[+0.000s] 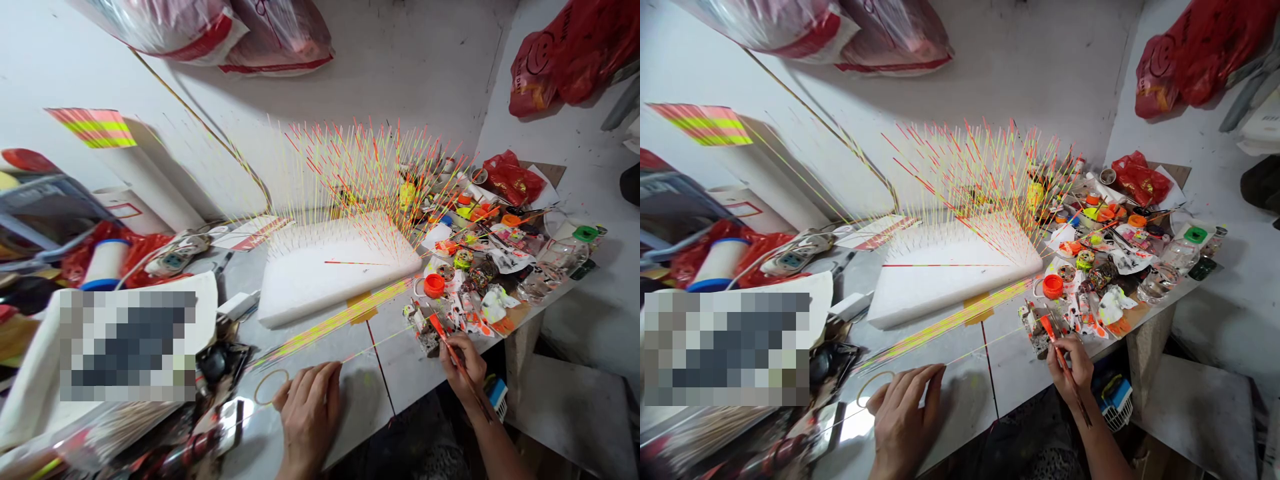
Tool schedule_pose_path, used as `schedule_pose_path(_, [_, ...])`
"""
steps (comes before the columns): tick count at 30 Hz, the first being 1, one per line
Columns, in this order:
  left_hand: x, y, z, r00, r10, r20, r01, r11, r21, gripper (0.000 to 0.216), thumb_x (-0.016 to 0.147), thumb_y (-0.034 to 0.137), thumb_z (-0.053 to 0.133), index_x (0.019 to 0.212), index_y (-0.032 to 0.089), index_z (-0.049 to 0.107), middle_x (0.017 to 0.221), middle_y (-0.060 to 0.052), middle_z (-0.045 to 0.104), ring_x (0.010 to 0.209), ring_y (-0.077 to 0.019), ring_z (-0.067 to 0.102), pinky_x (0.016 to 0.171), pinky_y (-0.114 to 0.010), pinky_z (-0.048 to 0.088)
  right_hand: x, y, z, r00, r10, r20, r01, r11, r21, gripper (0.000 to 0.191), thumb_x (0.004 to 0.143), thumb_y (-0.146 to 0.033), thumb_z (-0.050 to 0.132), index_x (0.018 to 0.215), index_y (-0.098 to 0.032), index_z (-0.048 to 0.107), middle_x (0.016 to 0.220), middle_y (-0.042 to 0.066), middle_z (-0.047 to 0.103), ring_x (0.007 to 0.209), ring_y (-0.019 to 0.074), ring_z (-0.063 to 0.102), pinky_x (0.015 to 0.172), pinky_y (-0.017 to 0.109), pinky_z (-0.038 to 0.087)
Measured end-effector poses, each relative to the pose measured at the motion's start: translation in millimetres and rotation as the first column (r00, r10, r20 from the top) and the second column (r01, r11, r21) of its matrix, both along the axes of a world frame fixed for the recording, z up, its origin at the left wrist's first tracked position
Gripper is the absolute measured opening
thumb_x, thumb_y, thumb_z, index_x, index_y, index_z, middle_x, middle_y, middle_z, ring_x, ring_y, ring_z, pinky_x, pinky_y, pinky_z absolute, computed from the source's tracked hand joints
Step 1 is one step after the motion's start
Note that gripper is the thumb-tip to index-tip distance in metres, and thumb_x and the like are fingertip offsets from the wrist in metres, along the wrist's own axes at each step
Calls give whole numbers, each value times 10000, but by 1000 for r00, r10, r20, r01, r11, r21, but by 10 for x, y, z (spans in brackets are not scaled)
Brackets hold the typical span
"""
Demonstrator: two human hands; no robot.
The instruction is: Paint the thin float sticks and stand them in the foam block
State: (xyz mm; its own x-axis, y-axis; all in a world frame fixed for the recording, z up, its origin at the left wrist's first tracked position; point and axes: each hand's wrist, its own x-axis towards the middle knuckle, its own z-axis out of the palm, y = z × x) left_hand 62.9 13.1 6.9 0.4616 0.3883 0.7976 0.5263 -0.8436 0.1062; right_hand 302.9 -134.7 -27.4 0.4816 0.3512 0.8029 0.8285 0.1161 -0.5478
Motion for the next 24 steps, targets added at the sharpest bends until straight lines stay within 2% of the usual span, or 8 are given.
schedule_pose_path(6, [-19,11,-30,1000,-12,-11,12,1000,-18,94,924,142,571,972,201,626,821,-10,702,761,-149,643,794,-320,353,-2,16,42,1000,5,6,-5,1000,2,79,907,-135,622,938,-202,593,815,11,640,634,108,623,589,195,530])
schedule_pose_path(12, [-10,4,-17,1000,-10,-3,10,1000,-25,98,929,139,562,972,201,625,821,-13,702,761,-150,643,791,-322,352,5,3,-12,997,-60,-41,60,998,-9,35,922,-195,638,934,-200,606,825,7,653,610,100,623,588,187,526])
schedule_pose_path(18, [1,8,-22,1000,-16,-8,16,1000,-15,93,930,140,563,962,200,626,811,-11,697,751,-149,638,786,-325,348,14,-4,-32,984,-128,-121,127,992,-16,88,928,-276,652,898,-200,617,782,-5,657,575,103,609,557,188,509])
schedule_pose_path(24, [-51,2,15,1000,2,-7,-1,1000,9,105,933,129,552,970,197,625,808,-12,695,743,-148,634,768,-315,354,-47,-70,-10,982,-66,-176,78,995,60,66,916,-234,655,907,-208,594,813,3,655,664,128,653,604,208,535])
